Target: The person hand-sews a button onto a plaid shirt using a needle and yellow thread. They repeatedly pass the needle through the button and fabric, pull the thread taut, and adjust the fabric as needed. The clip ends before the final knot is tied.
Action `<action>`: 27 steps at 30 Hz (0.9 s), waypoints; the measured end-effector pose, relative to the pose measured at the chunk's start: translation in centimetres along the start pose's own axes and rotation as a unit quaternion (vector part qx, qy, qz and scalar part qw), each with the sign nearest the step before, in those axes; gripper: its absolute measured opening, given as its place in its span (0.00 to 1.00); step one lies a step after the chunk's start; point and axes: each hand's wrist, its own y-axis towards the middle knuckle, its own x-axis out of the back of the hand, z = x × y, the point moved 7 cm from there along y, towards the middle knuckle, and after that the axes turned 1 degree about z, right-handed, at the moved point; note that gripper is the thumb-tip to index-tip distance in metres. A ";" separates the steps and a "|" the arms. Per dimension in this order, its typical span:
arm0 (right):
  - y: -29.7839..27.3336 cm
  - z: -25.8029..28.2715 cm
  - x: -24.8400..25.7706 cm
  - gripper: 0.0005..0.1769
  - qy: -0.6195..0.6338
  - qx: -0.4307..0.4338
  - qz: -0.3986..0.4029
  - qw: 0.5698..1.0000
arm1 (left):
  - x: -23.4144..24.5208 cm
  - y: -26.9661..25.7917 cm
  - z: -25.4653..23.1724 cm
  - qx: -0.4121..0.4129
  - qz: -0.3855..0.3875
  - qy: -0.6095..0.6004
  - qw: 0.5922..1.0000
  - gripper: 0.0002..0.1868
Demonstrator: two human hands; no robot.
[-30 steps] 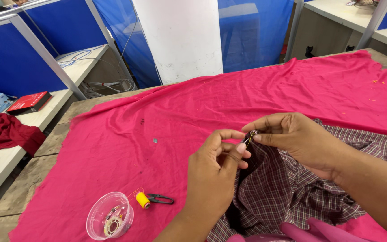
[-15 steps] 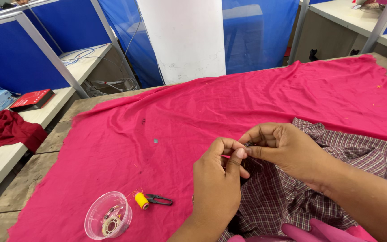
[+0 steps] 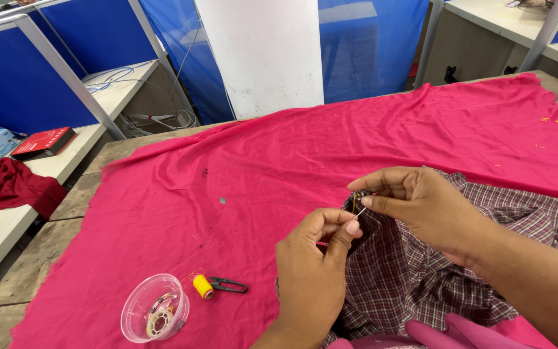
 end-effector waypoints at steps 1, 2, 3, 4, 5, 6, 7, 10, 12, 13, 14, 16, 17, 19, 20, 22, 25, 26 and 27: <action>0.0 -0.1 0.1 0.15 -0.005 -0.005 -0.003 1.000 | 0.0 -0.1 0.2 0.013 -0.001 -0.014 1.000 0.09; -0.1 -0.1 0.2 0.14 -0.011 -0.010 -0.006 1.000 | 0.0 -0.2 0.1 -0.004 -0.005 -0.011 1.000 0.09; -0.1 -0.2 0.3 0.13 -0.017 -0.014 -0.010 1.000 | 0.1 -0.3 -0.1 -0.021 -0.009 -0.009 1.000 0.09; -0.2 -0.2 0.1 0.14 -0.014 -0.009 -0.004 1.000 | 0.1 -0.4 -0.3 -0.038 -0.012 -0.006 0.999 0.09; -0.3 -0.2 -0.1 0.14 -0.011 -0.003 0.001 1.000 | 0.2 -0.5 -0.2 -0.041 -0.016 -0.003 0.999 0.08; -0.3 -0.2 -0.2 0.15 -0.008 0.002 0.007 1.000 | 0.2 -0.5 -0.2 -0.045 -0.019 0.000 0.999 0.08; -0.5 -0.3 -0.3 0.14 -0.008 -0.008 0.009 1.000 | 0.2 -0.6 -0.2 -0.048 -0.022 0.002 0.999 0.08; -0.8 -0.7 -0.5 0.13 -0.007 -0.026 0.019 0.999 | 0.5 -1.1 -1.0 -0.118 -0.044 0.043 0.991 0.08; -1.0 -0.7 -0.7 0.14 -0.003 -0.023 0.027 0.999 | 0.5 -1.2 -0.9 -0.117 -0.046 0.040 0.991 0.07; -1.1 -0.7 -0.7 0.14 -0.005 -0.027 0.027 0.999 | 0.5 -1.2 -0.9 -0.116 -0.047 0.038 0.991 0.07; -1.2 -0.8 -0.7 0.14 -0.007 -0.032 0.026 0.999 | 0.5 -1.2 -0.9 -0.113 -0.047 0.037 0.992 0.07; -1.4 -0.8 -0.7 0.14 -0.007 -0.035 0.027 0.999 | 0.4 -1.2 -0.9 -0.108 -0.047 0.034 0.992 0.07; -1.5 -0.8 -0.6 0.14 -0.004 -0.034 0.028 0.999 | 0.4 -1.2 -0.9 -0.106 -0.049 0.030 0.993 0.07; -1.6 -0.8 -0.5 0.14 -0.002 -0.035 0.026 0.999 | 0.4 -1.3 -1.0 -0.101 -0.052 0.023 0.993 0.07; -1.7 -0.8 -0.4 0.14 -0.003 -0.036 0.024 0.999 | 0.4 -1.3 -1.0 -0.093 -0.050 0.027 0.994 0.07; -1.8 -0.9 -0.3 0.14 -0.005 -0.033 0.022 0.999 | 0.4 -1.3 -1.0 -0.076 -0.047 0.035 0.995 0.07; -1.6 -0.8 -0.3 0.14 -0.005 -0.020 0.020 1.000 | 0.5 -0.7 -1.2 -0.064 -0.049 -0.001 0.997 0.07; -1.4 -0.7 -0.3 0.14 -0.003 -0.017 0.015 1.000 | 0.6 -0.4 -1.4 -0.068 -0.053 -0.003 0.996 0.07; -1.2 -0.7 -0.2 0.14 -0.002 -0.015 0.010 1.000 | 0.8 0.0 -1.6 -0.072 -0.057 -0.005 0.996 0.06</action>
